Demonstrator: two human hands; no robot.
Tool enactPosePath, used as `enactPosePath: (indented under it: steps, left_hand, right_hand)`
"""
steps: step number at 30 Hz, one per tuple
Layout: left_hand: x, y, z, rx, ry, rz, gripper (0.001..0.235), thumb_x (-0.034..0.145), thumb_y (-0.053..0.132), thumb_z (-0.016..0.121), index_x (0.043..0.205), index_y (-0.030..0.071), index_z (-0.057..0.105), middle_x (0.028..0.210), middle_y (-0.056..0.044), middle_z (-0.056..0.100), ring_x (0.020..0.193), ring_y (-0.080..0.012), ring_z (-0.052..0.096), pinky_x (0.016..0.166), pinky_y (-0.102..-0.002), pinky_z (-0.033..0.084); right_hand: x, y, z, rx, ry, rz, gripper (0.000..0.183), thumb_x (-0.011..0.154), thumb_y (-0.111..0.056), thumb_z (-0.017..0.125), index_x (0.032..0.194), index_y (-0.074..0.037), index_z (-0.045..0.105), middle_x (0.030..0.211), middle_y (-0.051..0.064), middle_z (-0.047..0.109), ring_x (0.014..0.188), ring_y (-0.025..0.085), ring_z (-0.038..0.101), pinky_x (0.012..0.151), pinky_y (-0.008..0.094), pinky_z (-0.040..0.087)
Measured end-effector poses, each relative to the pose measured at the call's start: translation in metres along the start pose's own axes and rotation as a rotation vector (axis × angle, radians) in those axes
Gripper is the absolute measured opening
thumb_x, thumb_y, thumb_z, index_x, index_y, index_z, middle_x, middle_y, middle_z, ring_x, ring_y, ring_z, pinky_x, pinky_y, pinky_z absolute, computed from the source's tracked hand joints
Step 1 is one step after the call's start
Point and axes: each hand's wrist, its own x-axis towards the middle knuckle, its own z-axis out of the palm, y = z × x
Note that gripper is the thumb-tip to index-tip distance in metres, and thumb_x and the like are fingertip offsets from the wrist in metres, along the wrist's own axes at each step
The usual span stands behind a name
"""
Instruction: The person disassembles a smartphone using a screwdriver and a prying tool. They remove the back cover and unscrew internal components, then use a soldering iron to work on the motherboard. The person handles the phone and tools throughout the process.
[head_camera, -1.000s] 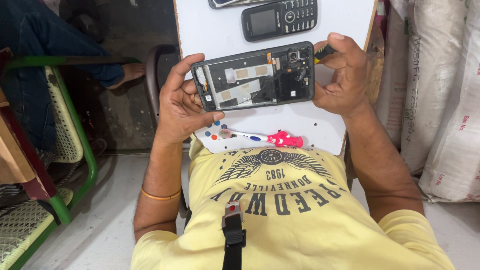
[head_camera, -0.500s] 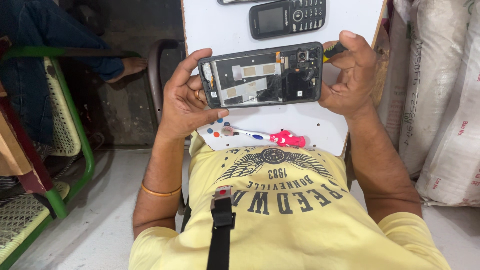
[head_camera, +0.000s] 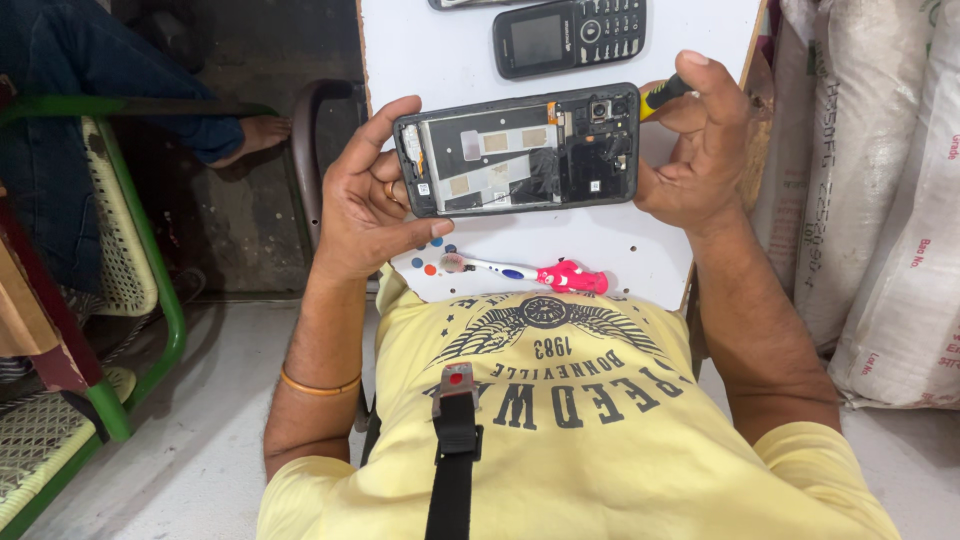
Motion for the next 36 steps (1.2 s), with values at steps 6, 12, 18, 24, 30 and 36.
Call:
enactPosePath:
  steps: [6, 12, 18, 24, 30, 36]
  left_hand:
    - [-0.001, -0.001, 0.001, 0.024, -0.018, 0.06, 0.093, 0.082, -0.021, 0.081, 0.158, 0.002, 0.033, 0.128, -0.019, 0.069, 0.122, -0.0212, 0.069, 0.105, -0.035, 0.061]
    - [0.0, -0.001, 0.001, 0.012, 0.001, 0.039, 0.093, 0.08, -0.019, 0.082, 0.157, 0.003, 0.035, 0.128, -0.018, 0.069, 0.122, -0.0208, 0.069, 0.106, -0.035, 0.061]
    - [-0.002, -0.003, 0.0, 0.065, -0.003, 0.07, 0.09, 0.082, -0.02, 0.082, 0.156, 0.005, 0.037, 0.123, -0.016, 0.07, 0.119, -0.0203, 0.07, 0.102, -0.034, 0.062]
    - [-0.004, -0.006, -0.002, 0.074, -0.017, 0.075, 0.089, 0.083, -0.02, 0.08, 0.156, 0.007, 0.037, 0.122, -0.016, 0.071, 0.117, -0.0199, 0.071, 0.101, -0.034, 0.063]
    - [-0.004, -0.01, -0.003, 0.131, -0.028, 0.126, 0.087, 0.084, -0.022, 0.081, 0.156, 0.007, 0.04, 0.12, -0.016, 0.072, 0.117, -0.0209, 0.072, 0.104, -0.035, 0.062]
    - [-0.004, -0.01, -0.003, 0.114, -0.015, 0.101, 0.087, 0.084, -0.022, 0.08, 0.155, 0.007, 0.04, 0.12, -0.015, 0.072, 0.116, -0.0206, 0.072, 0.104, -0.035, 0.062]
  right_hand:
    - [0.0, -0.001, 0.001, -0.002, 0.023, 0.031, 0.087, 0.095, 0.004, 0.088, 0.155, -0.004, 0.026, 0.127, 0.016, 0.064, 0.103, 0.021, 0.075, 0.089, 0.026, 0.06]
    - [-0.007, 0.004, 0.002, -0.001, 0.043, 0.049, 0.09, 0.091, 0.009, 0.083, 0.156, -0.003, 0.023, 0.148, 0.012, 0.041, 0.109, 0.026, 0.074, 0.096, 0.03, 0.063]
    - [-0.011, 0.005, 0.0, 0.019, 0.033, 0.063, 0.089, 0.095, 0.011, 0.082, 0.158, -0.004, 0.022, 0.155, 0.009, 0.044, 0.111, 0.026, 0.074, 0.097, 0.03, 0.062]
    - [-0.004, 0.004, 0.001, -0.053, 0.036, -0.002, 0.089, 0.088, 0.01, 0.083, 0.152, -0.001, 0.022, 0.142, 0.018, 0.043, 0.104, 0.029, 0.074, 0.093, 0.032, 0.062]
    - [-0.001, 0.0, 0.001, 0.042, 0.025, 0.035, 0.089, 0.093, 0.008, 0.082, 0.158, -0.007, 0.023, 0.139, 0.009, 0.063, 0.109, 0.024, 0.075, 0.096, 0.028, 0.06]
    - [-0.001, 0.001, 0.0, -0.031, 0.025, 0.007, 0.088, 0.089, 0.01, 0.083, 0.151, -0.002, 0.022, 0.135, 0.021, 0.049, 0.105, 0.028, 0.073, 0.094, 0.032, 0.061]
